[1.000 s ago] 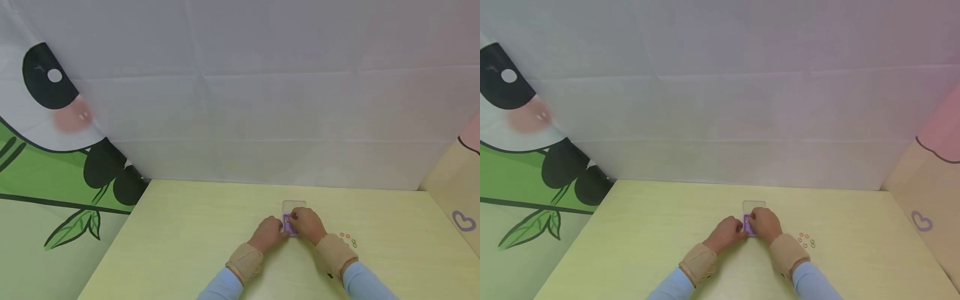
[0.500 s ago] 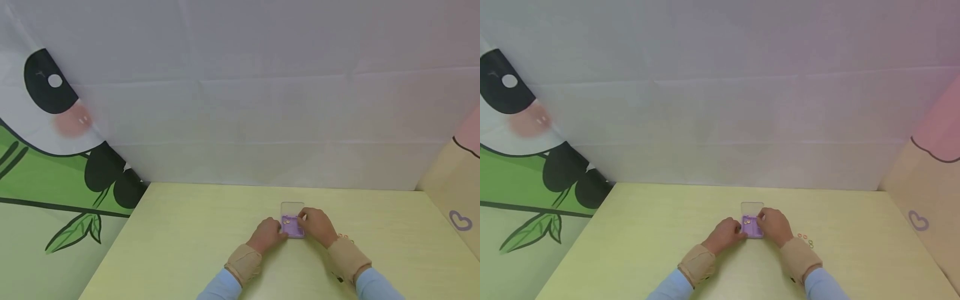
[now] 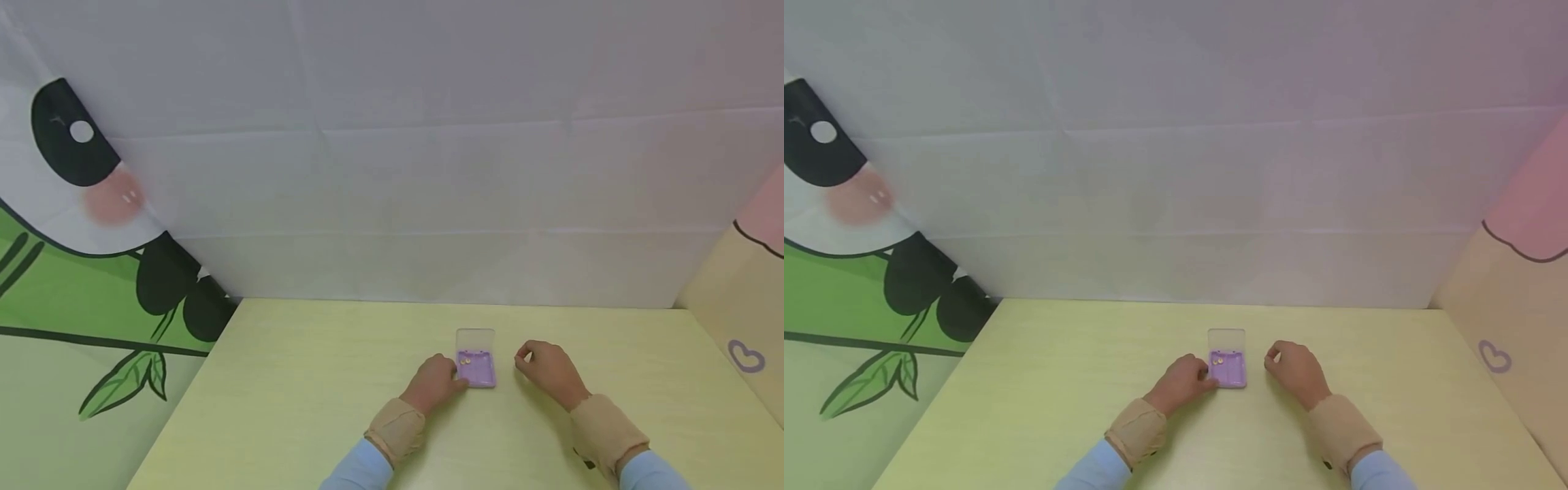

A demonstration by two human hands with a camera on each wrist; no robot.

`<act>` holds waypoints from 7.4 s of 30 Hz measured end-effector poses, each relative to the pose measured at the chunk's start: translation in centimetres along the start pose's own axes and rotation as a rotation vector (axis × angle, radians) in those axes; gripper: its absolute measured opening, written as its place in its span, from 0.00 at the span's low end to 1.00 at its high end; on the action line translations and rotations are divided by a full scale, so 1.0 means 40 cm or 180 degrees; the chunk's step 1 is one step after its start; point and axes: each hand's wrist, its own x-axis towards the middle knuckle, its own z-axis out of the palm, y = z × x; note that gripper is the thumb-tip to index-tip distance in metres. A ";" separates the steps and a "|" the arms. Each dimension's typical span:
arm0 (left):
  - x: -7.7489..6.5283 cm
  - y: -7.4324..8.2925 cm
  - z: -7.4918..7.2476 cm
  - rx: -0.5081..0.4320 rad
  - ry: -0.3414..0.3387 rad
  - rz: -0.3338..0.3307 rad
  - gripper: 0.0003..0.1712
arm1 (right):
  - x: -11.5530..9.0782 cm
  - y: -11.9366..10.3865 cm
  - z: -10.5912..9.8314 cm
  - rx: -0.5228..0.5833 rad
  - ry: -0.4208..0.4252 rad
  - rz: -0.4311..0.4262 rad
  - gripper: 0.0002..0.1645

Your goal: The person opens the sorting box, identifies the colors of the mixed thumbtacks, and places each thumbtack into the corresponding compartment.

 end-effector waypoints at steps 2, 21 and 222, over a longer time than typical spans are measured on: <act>-0.010 -0.001 -0.002 0.0024 -0.0015 0.0016 0.16 | -0.019 0.007 -0.003 0.0056 -0.0009 0.0079 0.12; -0.066 -0.011 -0.002 0.0036 -0.0112 0.0127 0.16 | -0.186 0.080 -0.034 0.0130 0.0090 0.0449 0.13; -0.053 -0.003 -0.009 0.0013 -0.0051 0.0091 0.16 | -0.045 -0.133 0.157 0.1180 0.0079 0.0277 0.07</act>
